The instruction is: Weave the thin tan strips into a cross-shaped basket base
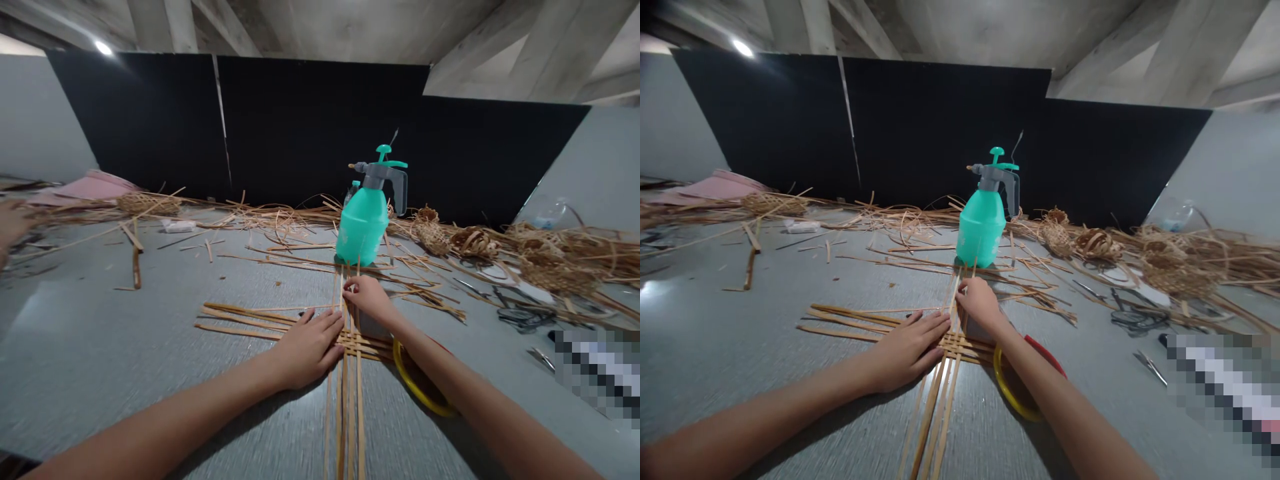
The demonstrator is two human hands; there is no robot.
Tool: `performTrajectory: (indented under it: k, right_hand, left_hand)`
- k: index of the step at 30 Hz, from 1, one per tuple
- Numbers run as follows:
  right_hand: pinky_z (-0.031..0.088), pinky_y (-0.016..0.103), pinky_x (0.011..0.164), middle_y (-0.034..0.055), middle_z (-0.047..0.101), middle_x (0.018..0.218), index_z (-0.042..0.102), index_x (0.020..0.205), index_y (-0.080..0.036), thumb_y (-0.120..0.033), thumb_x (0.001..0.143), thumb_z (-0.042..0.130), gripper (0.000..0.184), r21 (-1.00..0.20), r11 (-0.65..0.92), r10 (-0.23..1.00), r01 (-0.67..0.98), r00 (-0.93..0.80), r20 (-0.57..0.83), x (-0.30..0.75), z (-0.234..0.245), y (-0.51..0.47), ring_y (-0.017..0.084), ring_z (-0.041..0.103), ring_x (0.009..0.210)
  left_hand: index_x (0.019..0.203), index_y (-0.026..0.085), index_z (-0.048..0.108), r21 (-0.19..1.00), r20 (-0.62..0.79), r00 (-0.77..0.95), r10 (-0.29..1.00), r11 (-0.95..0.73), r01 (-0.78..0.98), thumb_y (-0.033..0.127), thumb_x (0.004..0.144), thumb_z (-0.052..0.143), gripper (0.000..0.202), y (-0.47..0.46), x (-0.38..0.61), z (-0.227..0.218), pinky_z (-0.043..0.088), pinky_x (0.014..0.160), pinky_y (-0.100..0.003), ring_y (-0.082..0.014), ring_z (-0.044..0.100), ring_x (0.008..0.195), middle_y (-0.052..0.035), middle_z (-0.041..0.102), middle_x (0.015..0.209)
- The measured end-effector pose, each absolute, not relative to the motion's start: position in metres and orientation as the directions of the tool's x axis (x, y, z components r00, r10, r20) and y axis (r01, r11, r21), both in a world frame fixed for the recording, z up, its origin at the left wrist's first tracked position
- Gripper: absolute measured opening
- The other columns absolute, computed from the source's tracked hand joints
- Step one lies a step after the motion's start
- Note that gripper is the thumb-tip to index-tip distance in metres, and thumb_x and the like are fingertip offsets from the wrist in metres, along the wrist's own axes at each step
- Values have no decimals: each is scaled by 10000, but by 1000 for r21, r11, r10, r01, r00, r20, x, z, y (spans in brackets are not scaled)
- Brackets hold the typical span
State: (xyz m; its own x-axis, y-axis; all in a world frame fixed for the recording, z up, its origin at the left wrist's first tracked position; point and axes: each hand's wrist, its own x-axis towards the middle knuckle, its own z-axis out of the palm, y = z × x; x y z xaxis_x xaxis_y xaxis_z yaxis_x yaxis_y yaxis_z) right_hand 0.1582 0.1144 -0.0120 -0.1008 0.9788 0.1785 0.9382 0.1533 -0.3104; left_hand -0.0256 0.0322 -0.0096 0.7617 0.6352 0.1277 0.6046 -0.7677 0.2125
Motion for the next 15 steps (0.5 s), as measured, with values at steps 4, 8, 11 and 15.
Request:
performTrajectory:
  k: [4,8,11,15]
  right_hand:
    - [389,287,862,121,610,1070,697,939,-174,-267,834,494,247,-181,249,961,952,-219,170,162,-11,111,227,545,1003]
    - [307,456,977,103,435,1358,513,1252,-216,-311,898,390,386,-94,262,959,960,-249,133,169,-19,104,291,357,1244]
    - [241,562,993,93,338,1431,363,1364,-217,-317,922,316,456,-61,242,969,968,-237,75,174,-29,101,315,274,1303]
    - [221,569,1007,110,282,1452,296,1397,-176,-341,930,258,497,-52,235,972,970,-234,27,176,-33,103,300,266,1315]
  left_hand:
    - [1345,137,356,204,135,756,641,-764,612,352,935,290,468,32,-26,-11,213,1078,-468,-237,293,1316,-106,364,1408]
    - [1338,121,367,200,146,756,639,-767,609,348,935,288,469,31,-26,-11,228,1074,-457,-237,308,1308,-114,362,1409]
    - [1335,123,371,205,142,756,639,-766,609,345,934,290,466,31,-27,-10,233,1072,-456,-240,307,1308,-111,358,1412]
    - [1340,134,366,214,144,755,640,-765,608,347,935,286,464,31,-27,-10,225,1077,-443,-233,299,1312,-103,358,1413]
